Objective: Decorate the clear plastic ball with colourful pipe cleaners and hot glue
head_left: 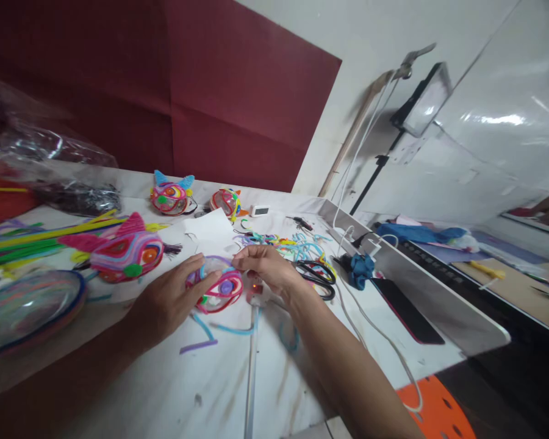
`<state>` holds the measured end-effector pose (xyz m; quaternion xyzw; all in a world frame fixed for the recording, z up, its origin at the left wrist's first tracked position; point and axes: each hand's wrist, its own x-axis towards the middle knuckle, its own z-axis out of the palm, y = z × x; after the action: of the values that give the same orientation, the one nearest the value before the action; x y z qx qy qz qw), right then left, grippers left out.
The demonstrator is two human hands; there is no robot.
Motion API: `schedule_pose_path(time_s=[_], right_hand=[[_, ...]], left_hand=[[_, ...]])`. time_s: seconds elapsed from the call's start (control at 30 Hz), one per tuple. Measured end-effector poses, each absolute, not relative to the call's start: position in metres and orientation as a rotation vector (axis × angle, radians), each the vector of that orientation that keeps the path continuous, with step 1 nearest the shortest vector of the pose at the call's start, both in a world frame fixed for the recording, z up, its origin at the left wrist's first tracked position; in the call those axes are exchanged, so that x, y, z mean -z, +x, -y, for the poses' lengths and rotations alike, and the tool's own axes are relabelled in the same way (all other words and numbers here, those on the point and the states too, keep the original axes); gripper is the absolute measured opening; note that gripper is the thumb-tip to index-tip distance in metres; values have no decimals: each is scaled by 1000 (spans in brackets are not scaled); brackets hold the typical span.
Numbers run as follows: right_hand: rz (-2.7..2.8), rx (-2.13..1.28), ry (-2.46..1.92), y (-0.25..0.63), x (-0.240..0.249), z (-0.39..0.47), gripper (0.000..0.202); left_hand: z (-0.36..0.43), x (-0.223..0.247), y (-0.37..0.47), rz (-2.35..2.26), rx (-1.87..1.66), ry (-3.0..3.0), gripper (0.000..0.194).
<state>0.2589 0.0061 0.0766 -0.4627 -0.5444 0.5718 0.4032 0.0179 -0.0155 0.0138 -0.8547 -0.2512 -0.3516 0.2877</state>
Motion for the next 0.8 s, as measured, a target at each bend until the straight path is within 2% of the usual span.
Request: schedule_pose_path(time_s=[0.33,0.53,0.8], right_hand=[[1351,-1519,-1153,262,-74,-5,11],[1421,-1500,-1148,263,-78,-4,11],[1617,-1461,-1150,265,-91,-11,22]], left_hand=[[16,-11,18,686,977,-2352,48],[16,-13,17,652,881,-2329,49],[18,-16,19,634,852,-2329,47]])
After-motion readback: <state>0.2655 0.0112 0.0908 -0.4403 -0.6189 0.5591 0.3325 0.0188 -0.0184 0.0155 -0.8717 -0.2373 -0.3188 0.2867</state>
